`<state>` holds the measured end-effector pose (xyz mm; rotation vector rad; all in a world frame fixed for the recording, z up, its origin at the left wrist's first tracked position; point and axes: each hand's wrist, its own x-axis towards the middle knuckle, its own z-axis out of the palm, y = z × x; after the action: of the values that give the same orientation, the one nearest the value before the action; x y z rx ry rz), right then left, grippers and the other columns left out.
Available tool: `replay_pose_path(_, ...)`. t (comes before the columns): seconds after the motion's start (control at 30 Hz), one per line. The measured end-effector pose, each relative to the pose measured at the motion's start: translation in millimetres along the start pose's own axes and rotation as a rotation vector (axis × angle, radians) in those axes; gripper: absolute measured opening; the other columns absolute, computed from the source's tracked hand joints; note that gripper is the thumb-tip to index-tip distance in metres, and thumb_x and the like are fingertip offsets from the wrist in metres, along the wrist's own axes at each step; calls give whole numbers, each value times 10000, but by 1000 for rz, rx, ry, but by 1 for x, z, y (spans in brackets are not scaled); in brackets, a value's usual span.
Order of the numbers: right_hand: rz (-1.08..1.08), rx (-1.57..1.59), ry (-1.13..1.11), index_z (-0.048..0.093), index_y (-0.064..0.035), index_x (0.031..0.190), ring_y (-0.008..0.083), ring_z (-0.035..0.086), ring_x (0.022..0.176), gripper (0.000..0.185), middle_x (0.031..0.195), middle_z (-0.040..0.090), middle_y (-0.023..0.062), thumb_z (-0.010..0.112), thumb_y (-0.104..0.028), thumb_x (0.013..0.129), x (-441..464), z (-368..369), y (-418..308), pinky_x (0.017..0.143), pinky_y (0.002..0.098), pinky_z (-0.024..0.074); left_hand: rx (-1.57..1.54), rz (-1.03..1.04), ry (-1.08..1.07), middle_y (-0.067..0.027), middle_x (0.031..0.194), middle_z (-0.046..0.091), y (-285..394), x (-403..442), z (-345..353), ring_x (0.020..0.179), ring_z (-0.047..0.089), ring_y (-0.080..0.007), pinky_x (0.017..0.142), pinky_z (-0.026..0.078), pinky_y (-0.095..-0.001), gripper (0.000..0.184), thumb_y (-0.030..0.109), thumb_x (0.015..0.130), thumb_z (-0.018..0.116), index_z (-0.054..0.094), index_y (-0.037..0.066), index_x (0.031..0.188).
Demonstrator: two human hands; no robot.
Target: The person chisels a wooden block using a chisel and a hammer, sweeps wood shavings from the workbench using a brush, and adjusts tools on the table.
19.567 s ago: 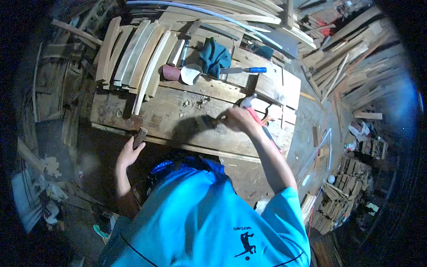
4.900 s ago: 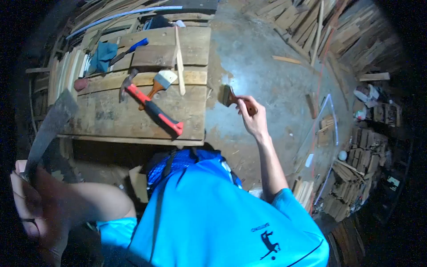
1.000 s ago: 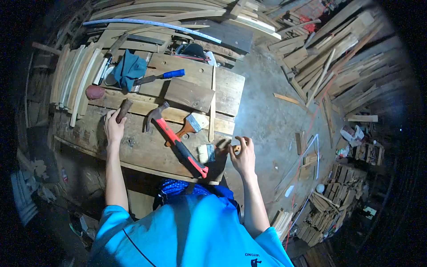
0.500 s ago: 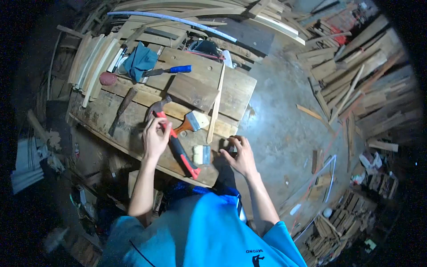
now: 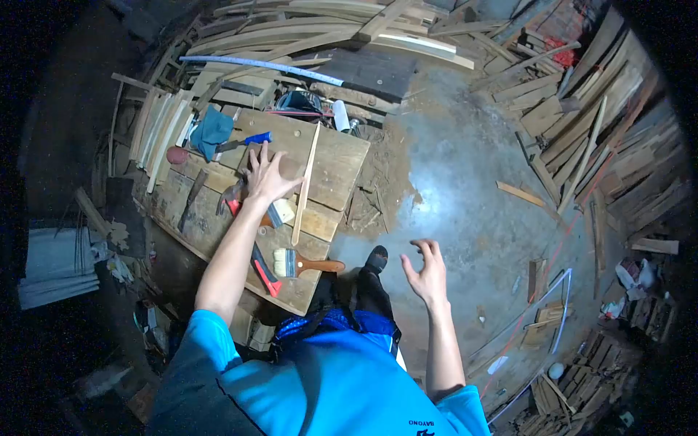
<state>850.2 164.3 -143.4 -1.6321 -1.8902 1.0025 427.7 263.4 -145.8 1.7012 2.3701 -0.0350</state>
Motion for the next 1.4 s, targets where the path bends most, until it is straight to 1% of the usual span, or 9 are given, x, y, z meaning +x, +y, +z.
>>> replay_pose_path(0.27, 124, 6, -20, 677, -88, 1162, 238, 651, 932, 345, 1123, 625, 107, 783, -239, 871, -17, -15, 62, 764, 365, 542, -70, 201, 115, -89, 1513, 531, -15, -12, -27, 1435, 443, -338, 1134, 442, -488, 617, 448, 717, 845, 684, 153, 1234)
replay_pose_path(0.5, -53, 88, -103, 674, -64, 1165, 247, 664, 900, 362, 1098, 648, 121, 768, -281, 890, 34, 11, 28, 767, 370, 554, -601, 362, 521, -212, 1543, 463, -90, -34, -46, 1383, 493, -367, 1154, 391, -451, 502, 241, 764, 774, 625, 52, 1204)
replay_pose_path(0.57, -112, 113, -133, 675, -51, 1154, 260, 668, 875, 365, 1049, 659, 130, 762, -294, 895, 46, 22, 13, 764, 377, 554, -672, 267, 630, -250, 1531, 456, -126, -45, -37, 1368, 492, -370, 1153, 380, -460, 491, 230, 824, 709, 576, 31, 1252)
replay_pose_path(0.73, -196, 105, -285, 678, -51, 1131, 288, 668, 854, 366, 990, 656, 139, 745, -326, 900, 66, 56, -40, 775, 404, 548, -855, -149, 730, -234, 1604, 323, -128, -77, 11, 1421, 447, -337, 1175, 382, -423, 697, 139, 769, 904, 501, 24, 1325)
replay_pose_path(0.83, -255, 65, -366, 671, -55, 1130, 317, 677, 893, 359, 1019, 667, 144, 726, -332, 909, 62, 76, -62, 800, 428, 549, -1007, -377, 807, -209, 1476, 472, -104, -85, 15, 1344, 500, -323, 1165, 391, -445, 766, 120, 773, 878, 464, 61, 1415)
replay_pose_path(0.93, -268, 38, -457, 658, -51, 1129, 370, 687, 976, 356, 1107, 686, 155, 706, -336, 921, 64, 92, -92, 850, 456, 554, -1765, -705, 725, -183, 1403, 515, -89, -97, -13, 1286, 537, -306, 1126, 428, -478, 885, 42, 764, 840, 359, 107, 1504)
replay_pose_path(1.07, -308, 9, -420, 650, -37, 1123, 385, 686, 985, 351, 1105, 680, 171, 712, -313, 916, 59, 126, -102, 853, 477, 557, -2012, -747, 643, -180, 1461, 473, -122, -122, -22, 1345, 491, -299, 1151, 394, -477, 1011, 34, 786, 797, 212, 155, 1602)
replay_pose_path(1.3, -313, -49, -154, 646, -27, 1093, 410, 662, 940, 275, 1024, 640, 201, 729, -196, 893, 66, 182, -140, 811, 476, 549, -1848, -440, 712, -132, 1489, 497, -202, -181, -50, 1352, 490, -256, 1167, 345, -411, 809, 11, 838, 745, 389, 166, 1548)
replay_pose_path(1.4, -263, -49, -129, 653, -18, 1064, 415, 648, 909, 242, 1005, 627, 213, 732, -174, 896, 75, 196, -160, 792, 466, 534, -1574, -405, 621, -128, 1334, 640, -231, -200, -83, 1195, 625, -224, 1058, 482, -345, 684, -28, 852, 753, 481, 72, 1472)
